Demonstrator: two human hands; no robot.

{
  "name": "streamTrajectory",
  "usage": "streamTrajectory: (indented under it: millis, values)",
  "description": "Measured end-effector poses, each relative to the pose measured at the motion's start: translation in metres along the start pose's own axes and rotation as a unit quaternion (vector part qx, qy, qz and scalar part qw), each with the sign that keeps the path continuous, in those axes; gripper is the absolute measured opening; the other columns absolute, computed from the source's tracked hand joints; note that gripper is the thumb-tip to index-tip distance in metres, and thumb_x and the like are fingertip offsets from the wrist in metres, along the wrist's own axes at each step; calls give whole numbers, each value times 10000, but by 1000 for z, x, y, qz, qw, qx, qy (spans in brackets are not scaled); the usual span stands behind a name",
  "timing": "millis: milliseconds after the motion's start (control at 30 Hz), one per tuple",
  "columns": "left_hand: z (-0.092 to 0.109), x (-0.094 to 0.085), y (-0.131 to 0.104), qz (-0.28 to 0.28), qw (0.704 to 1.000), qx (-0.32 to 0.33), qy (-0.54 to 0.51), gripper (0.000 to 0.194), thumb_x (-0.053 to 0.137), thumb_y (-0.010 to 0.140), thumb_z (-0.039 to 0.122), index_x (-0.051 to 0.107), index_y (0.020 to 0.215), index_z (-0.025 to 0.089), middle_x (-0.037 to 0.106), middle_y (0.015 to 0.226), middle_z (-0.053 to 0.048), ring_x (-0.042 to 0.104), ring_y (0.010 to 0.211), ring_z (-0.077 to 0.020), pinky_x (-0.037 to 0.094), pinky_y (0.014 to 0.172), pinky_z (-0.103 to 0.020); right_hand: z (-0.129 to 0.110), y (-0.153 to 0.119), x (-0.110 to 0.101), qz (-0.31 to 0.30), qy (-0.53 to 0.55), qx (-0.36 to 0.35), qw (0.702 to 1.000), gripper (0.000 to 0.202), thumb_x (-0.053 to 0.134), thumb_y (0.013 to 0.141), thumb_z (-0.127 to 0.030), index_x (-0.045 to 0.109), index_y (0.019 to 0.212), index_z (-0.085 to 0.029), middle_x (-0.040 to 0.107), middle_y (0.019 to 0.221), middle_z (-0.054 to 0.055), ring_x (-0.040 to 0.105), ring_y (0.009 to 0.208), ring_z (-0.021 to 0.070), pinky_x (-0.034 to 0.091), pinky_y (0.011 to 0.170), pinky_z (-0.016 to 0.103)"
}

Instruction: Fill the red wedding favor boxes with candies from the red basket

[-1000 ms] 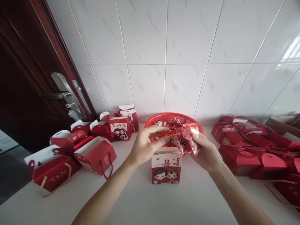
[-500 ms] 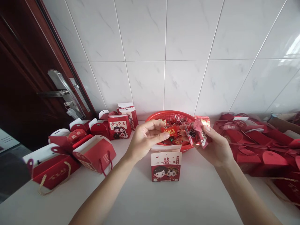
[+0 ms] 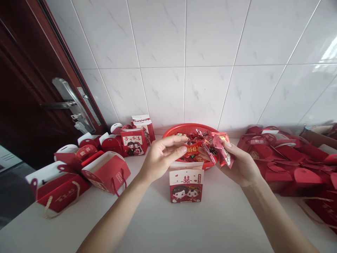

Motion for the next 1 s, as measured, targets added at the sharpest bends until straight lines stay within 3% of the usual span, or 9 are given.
streamTrajectory:
  millis: [133,233,367,533,633,767,867,1000]
  values:
    - [10,-15,1,-45,994,53,85,201,724,858,347,769,1002,215,745,1155,-84,701,1082,-256,577,927,-352,-3,1,-3,13,4,1,1000,317,859,693,-474,787,879,-228,759,881,46,705,892,268,565,873,407]
    - [15,-26,-1,-152,966,65,197,148,690,879,340,794,877,235,701,1249,-81,645,1194,-275,506,1023,-364,-5,1,-7,20,1,-5,1000,346,876,654,-488,778,856,-225,756,866,52,703,851,270,566,863,426]
    - [7,-29,-4,-269,924,32,270,188,639,910,299,817,965,280,743,1161,-59,702,1031,-237,531,884,-311,-9,-1,-8,23,-33,-9,999,326,882,637,-482,768,806,-229,715,750,36,670,710,244,569,714,398]
    - [-11,-17,2,-277,920,5,277,219,615,902,227,802,1015,248,791,1030,-36,727,944,-221,514,798,-279,-10,-4,2,-24,-111,3,994,332,878,671,-471,703,629,-191,595,580,10,499,513,131,414,493,263]
    - [-16,-12,4,-276,914,-13,296,186,607,909,232,788,941,212,793,972,-30,724,872,-204,498,747,-274,-9,-5,6,-49,-144,11,988,345,867,710,-440,667,616,-176,531,541,-18,393,473,87,332,462,238]
    - [-17,-11,5,-264,919,-32,293,170,607,906,226,774,896,194,794,959,-30,719,877,-201,501,768,-288,-10,-5,5,-63,-156,11,986,297,869,732,-394,687,694,-163,581,630,-14,406,516,78,340,495,229]
    - [-16,-10,4,-270,922,-49,272,157,677,861,267,776,965,204,788,1034,-35,717,965,-225,519,819,-305,-12,-5,2,-70,-163,5,984,290,847,772,-383,673,684,-168,543,605,-33,393,518,72,344,509,226]
    - [-10,-8,1,-282,918,-68,269,384,791,736,316,760,1113,254,761,1130,-32,707,967,-250,525,753,-293,-14,-5,-2,-66,-177,10,982,279,841,784,-371,672,686,-172,548,633,-28,430,555,82,363,525,224]
Point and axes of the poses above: each hand's wrist, its own y-axis towards the middle knuckle, its own x-axis out of the palm, z = x × y, the point moved 3 cm from there along y, towards the middle knuckle
